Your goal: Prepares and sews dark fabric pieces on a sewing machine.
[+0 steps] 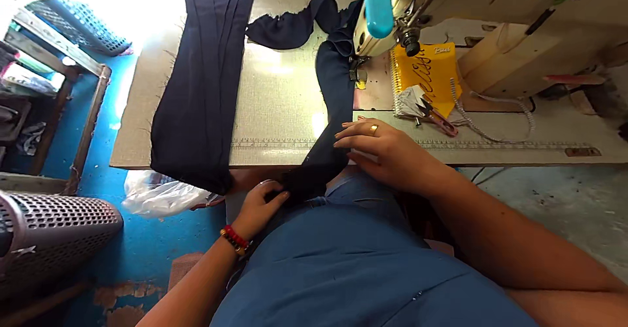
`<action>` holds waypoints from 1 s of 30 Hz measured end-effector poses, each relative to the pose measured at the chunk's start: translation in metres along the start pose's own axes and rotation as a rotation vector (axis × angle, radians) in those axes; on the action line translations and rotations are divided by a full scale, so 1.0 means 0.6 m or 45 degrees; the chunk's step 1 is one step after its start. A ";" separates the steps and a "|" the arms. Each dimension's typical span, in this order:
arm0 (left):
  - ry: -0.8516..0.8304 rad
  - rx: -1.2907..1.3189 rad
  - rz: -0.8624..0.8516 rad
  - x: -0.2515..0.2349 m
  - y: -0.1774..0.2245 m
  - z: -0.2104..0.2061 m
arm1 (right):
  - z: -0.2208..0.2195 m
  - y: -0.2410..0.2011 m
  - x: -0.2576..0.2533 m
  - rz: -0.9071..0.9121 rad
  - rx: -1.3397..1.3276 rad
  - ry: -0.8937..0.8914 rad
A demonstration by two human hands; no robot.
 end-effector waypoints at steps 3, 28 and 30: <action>0.237 0.178 -0.069 0.059 0.013 0.064 | -0.001 -0.006 -0.011 0.003 -0.106 0.017; 0.698 0.288 -0.704 0.107 0.240 0.140 | -0.016 -0.183 -0.134 0.344 -0.507 0.071; 0.702 0.303 -0.687 0.107 0.246 0.139 | -0.006 -0.183 -0.129 0.323 -0.566 0.151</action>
Point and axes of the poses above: each hand's wrist, its own x-axis away from the middle knuckle, its own z-axis out of the back of the hand, y = z × x, the point moved 8 cm from there along -x, towards the middle knuckle, and after that the axes turned 3 degrees about -x, right-handed, at the moved point
